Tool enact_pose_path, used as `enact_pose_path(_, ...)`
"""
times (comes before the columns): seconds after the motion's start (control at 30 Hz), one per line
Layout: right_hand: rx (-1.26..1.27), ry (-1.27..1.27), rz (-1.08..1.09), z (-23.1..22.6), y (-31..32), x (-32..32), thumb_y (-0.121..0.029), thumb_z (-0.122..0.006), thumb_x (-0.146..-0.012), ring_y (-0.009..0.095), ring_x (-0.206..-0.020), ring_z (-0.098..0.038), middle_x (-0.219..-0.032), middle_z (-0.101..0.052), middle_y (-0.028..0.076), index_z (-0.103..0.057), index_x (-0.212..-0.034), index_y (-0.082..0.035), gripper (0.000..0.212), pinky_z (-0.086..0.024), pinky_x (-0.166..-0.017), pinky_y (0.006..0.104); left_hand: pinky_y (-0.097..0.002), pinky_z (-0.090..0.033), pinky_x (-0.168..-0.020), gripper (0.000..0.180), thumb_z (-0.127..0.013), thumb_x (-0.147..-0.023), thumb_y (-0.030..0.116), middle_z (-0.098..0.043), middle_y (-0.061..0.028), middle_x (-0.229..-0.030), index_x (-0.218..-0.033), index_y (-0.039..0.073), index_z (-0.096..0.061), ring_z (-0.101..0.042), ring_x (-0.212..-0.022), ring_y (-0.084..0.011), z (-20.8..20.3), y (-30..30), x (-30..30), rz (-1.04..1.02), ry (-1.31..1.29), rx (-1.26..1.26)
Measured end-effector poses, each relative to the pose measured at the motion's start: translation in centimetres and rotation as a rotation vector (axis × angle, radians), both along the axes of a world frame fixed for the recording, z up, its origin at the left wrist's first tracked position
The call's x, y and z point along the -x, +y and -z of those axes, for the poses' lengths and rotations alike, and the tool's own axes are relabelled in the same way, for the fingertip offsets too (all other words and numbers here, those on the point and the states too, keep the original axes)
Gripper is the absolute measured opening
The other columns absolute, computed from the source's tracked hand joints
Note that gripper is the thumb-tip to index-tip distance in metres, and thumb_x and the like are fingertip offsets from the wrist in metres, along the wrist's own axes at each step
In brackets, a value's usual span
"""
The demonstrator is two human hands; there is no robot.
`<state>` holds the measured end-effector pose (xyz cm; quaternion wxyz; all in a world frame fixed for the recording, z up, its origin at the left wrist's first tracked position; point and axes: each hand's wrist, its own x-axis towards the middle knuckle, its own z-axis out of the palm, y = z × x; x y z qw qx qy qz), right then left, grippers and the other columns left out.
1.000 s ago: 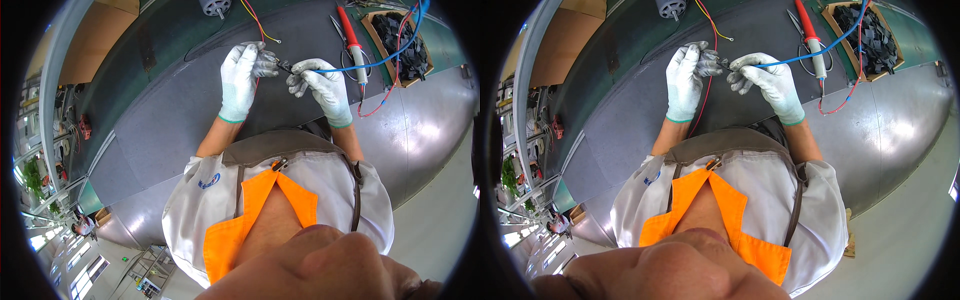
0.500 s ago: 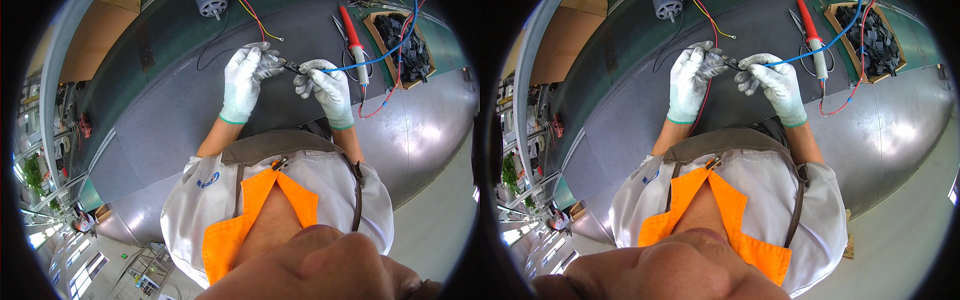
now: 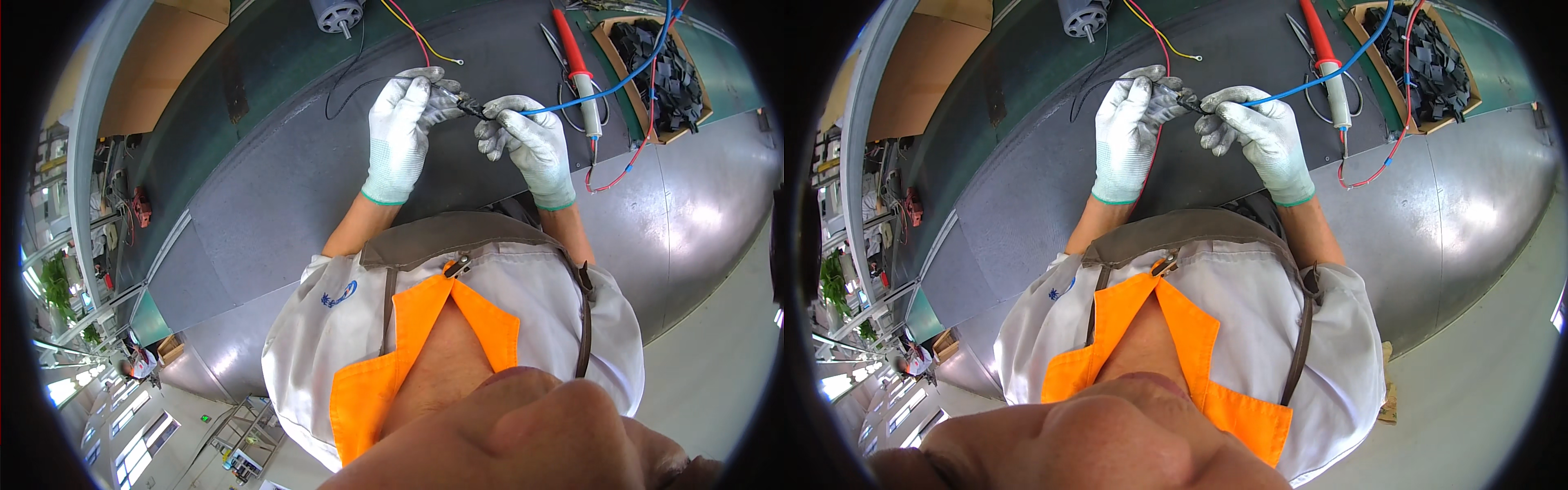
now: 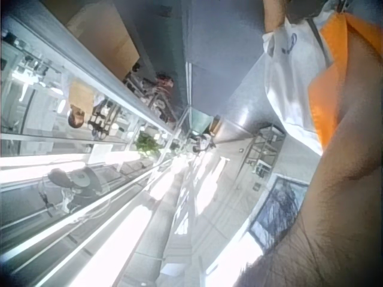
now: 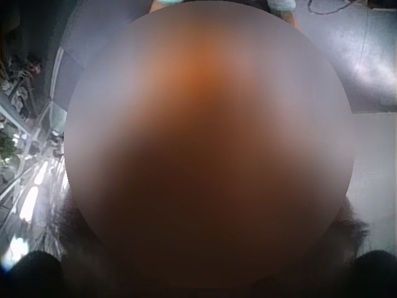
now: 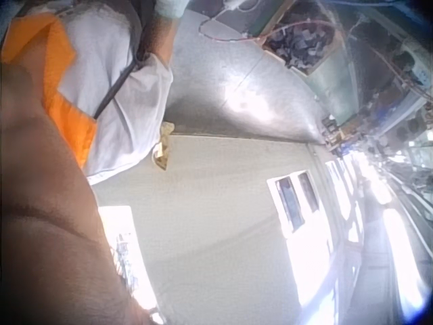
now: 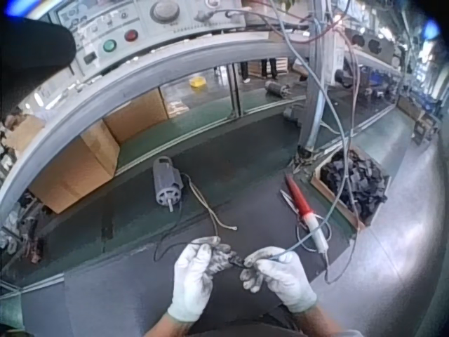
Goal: Assembling components and connecting wires to an electric motor at an industrial workbench.
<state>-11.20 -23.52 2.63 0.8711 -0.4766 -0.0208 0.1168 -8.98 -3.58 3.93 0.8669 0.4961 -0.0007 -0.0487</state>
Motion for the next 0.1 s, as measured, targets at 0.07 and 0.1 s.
enact_pose_path(0.07, 0.001, -0.005, 0.001, 0.00, -0.03, 0.02, -0.011, -0.059, -0.102, 0.023, -0.070, -0.073, -0.093, -0.072, 0.024, -0.064, -0.116, 0.009, 0.025, -0.059, -0.060, 0.0275, -0.0381, -0.060, -0.087, 0.030, -0.054, -0.108, 0.020, -0.071, -0.0192, -0.110, -0.125, -0.005, -0.061, -0.071, -0.095, -0.0219, -0.17, -0.07, 0.00, -0.001, -0.010, 0.018)
enact_pose_path(0.1, 0.008, -0.009, 0.002, -0.05, -0.06, 0.06, -0.012, -0.059, -0.102, 0.023, -0.071, -0.073, -0.093, -0.073, 0.024, -0.064, -0.116, 0.009, 0.025, -0.059, -0.060, 0.0277, -0.0381, -0.060, -0.087, 0.030, -0.054, -0.108, 0.020, -0.071, -0.0192, -0.110, -0.125, -0.005, -0.061, -0.071, -0.095, -0.0219, -0.20, -0.10, -0.01, 0.000, -0.011, 0.018)
